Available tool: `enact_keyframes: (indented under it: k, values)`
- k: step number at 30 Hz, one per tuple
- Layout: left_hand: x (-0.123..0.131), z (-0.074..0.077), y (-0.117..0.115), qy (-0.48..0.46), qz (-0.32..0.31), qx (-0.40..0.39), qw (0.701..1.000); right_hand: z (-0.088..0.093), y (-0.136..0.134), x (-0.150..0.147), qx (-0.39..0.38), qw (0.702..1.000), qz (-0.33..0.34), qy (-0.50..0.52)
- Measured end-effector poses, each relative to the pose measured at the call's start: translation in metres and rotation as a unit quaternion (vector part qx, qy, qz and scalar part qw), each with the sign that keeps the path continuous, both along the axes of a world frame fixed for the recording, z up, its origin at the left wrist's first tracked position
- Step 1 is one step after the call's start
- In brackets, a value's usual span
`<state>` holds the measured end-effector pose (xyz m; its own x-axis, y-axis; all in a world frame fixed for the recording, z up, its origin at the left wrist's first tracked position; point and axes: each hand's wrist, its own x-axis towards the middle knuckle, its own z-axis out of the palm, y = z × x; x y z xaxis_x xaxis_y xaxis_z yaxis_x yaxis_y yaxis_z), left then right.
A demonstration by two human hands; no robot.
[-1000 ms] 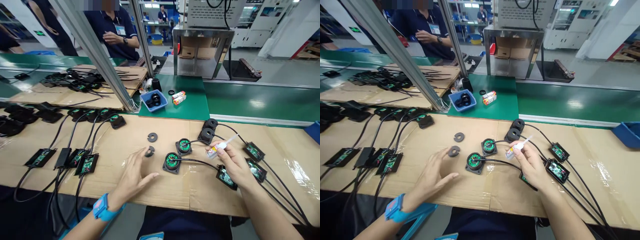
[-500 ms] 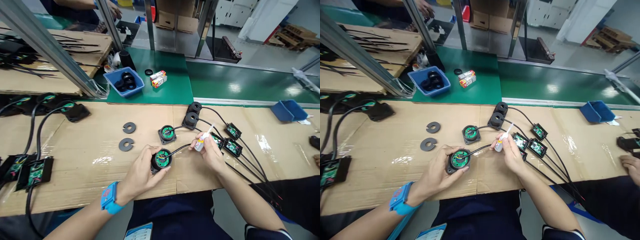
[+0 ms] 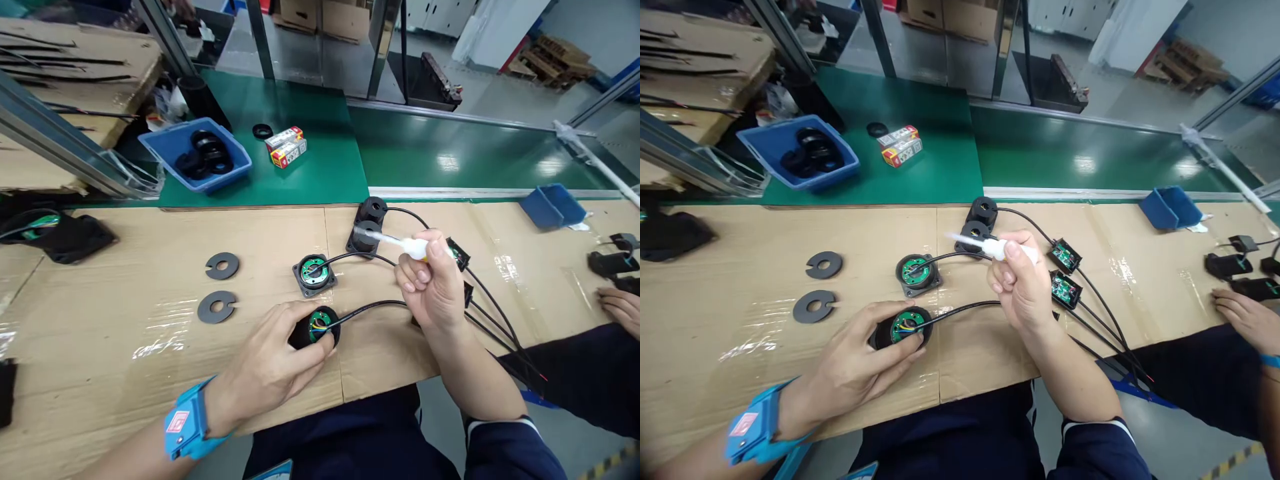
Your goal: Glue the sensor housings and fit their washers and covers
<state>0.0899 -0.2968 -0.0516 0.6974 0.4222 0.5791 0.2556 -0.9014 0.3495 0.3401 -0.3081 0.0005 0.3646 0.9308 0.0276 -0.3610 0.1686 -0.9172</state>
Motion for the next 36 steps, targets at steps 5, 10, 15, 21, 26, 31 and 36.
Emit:
enact_keyframes:
  k: [5,10,15,21,26,31,36]
  values:
    - [-0.006,0.000,-0.006,0.024,0.023,-0.003,0.999,-0.015,-0.005,-0.001,-0.025,0.999,-0.009,-0.022]
    - [-0.010,-0.005,-0.011,-0.018,0.035,-0.068,0.997,-0.024,-0.014,-0.009,0.010,0.998,0.008,-0.069]
    - [-0.011,-0.008,-0.015,-0.071,0.018,-0.101,0.992,-0.032,-0.025,-0.014,0.078,0.981,0.049,-0.173]
    - [-0.010,-0.005,-0.018,-0.053,0.013,-0.078,0.995,-0.026,-0.031,-0.021,0.095,0.963,0.091,-0.234]
    - [-0.009,-0.003,-0.018,-0.042,0.013,-0.082,0.996,-0.019,-0.030,-0.022,0.102,0.951,0.124,-0.265]
    - [-0.009,-0.001,-0.017,-0.035,0.024,-0.083,0.996,-0.017,-0.027,-0.021,0.133,0.934,0.140,-0.301]
    - [-0.009,0.000,-0.016,-0.034,0.022,-0.077,0.996,-0.016,-0.028,-0.020,0.137,0.924,0.146,-0.325]
